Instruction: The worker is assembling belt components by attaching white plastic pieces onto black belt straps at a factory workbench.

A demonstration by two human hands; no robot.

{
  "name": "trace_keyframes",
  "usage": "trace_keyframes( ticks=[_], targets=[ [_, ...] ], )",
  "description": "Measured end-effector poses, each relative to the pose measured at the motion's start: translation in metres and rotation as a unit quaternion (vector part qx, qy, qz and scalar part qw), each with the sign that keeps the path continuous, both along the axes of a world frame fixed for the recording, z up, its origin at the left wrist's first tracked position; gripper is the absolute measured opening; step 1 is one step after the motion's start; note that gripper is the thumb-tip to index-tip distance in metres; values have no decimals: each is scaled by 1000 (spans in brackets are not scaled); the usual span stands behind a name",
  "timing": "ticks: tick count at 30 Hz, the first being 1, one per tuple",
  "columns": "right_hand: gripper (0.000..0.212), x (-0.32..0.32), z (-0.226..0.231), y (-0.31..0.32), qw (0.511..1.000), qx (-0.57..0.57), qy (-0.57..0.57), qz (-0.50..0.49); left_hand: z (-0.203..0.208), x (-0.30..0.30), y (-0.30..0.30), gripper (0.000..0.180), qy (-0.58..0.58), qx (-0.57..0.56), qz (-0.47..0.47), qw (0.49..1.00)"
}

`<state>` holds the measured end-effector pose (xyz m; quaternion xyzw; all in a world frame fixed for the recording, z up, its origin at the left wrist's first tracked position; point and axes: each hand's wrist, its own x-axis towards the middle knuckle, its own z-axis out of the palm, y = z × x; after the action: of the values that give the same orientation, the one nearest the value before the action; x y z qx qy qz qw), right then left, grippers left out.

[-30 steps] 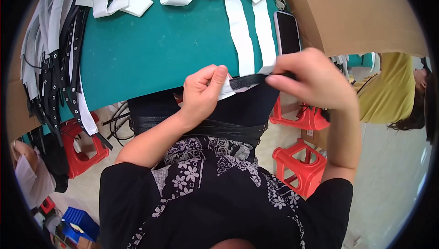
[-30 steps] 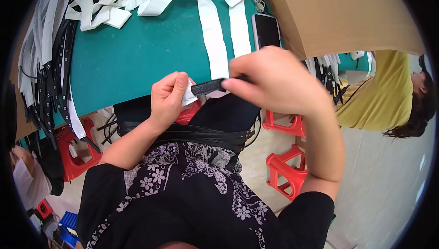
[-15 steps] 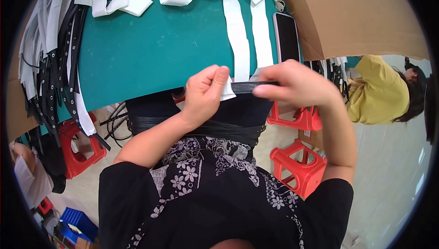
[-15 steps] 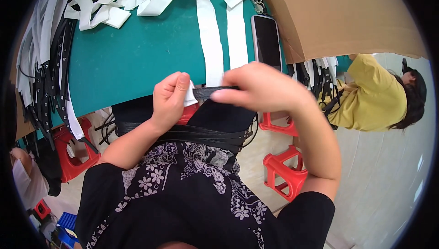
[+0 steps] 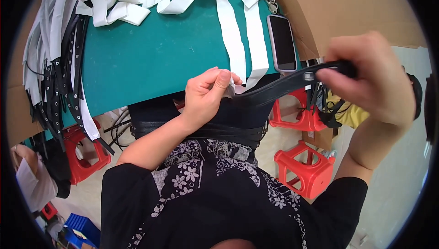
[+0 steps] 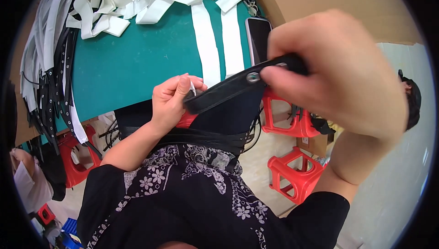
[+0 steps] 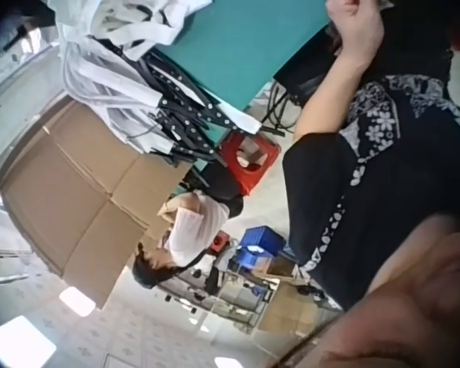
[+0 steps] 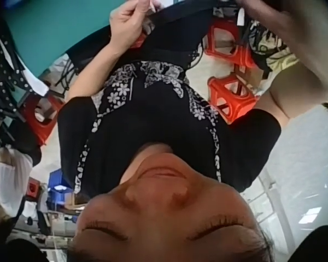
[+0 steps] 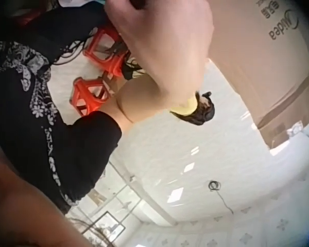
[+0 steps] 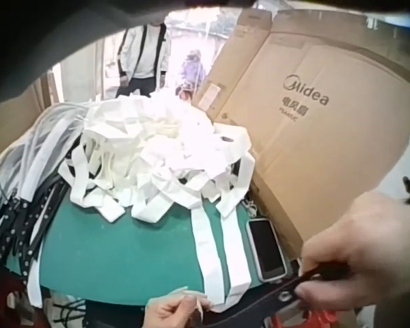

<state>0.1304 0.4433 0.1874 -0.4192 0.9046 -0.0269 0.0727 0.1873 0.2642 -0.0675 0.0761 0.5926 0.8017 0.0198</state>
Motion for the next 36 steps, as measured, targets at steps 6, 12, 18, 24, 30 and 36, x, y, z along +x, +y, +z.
trace_keyframes(
  ticks=[6, 12, 18, 24, 30, 36],
  targets=[
    [12, -4, -5, 4, 997, 4, 62, -34, 13, 4, 3, 33, 37, -55, 12, 998],
    [14, 6, -9, -20, 994, 87, 47, -39, 24, -3, 11, 31, 52, -87, 2, 995],
    [16, -12, -38, -25, 999, 44, 2, 30, 16, -19, 9, 30, -59, 10, -10, 998],
    [15, -10, -25, -28, 996, 71, -3, 49, 16, -23, 8, 34, 111, -75, 9, 991],
    [26, -19, -48, -22, 995, 63, -70, -12, 44, -32, 13, 36, 24, 6, 5, 1000],
    [18, -46, 19, 8, 984, 69, -100, -127, 60, -52, -3, 40, 4, 14, -14, 1000]
  ],
)
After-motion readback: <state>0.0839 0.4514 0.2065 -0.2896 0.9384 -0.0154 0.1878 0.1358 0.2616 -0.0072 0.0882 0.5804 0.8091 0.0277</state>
